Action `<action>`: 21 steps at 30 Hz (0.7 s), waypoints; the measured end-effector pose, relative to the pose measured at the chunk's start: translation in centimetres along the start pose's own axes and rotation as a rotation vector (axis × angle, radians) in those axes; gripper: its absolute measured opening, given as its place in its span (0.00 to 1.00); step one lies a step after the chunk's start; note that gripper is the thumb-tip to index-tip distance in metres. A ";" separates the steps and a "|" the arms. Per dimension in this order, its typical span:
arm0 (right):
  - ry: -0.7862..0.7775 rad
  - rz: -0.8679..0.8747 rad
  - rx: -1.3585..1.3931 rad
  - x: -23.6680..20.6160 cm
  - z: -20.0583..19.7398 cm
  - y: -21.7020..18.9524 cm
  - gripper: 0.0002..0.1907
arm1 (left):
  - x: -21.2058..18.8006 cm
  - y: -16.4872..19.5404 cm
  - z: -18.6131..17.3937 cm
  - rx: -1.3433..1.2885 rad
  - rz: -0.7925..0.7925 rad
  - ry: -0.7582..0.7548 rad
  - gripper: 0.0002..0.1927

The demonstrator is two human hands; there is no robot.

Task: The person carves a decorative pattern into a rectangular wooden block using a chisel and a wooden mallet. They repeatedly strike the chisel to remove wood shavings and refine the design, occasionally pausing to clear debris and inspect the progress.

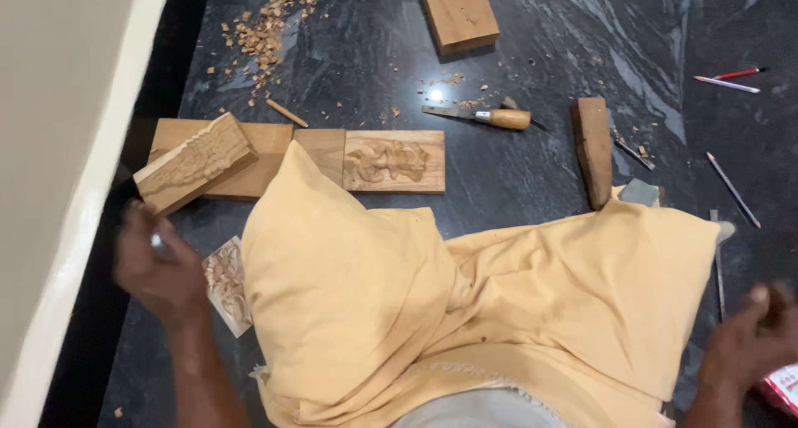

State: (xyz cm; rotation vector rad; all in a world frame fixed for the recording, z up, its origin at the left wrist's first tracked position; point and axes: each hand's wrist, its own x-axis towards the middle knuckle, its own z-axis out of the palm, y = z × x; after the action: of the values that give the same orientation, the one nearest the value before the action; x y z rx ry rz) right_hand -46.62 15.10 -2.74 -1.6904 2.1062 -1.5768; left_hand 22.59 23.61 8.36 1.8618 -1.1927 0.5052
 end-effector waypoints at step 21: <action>-0.627 -0.924 -0.341 10.7 41.3 -13.5 0.13 | -7.2 24.1 31.5 -0.446 0.406 -1.040 0.05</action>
State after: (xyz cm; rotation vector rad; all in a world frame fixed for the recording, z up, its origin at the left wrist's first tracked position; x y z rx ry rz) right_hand -18.44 -19.24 -7.97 -3.0095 1.3631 -0.5233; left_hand -5.23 -2.92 -3.78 1.4625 -2.1543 -0.5948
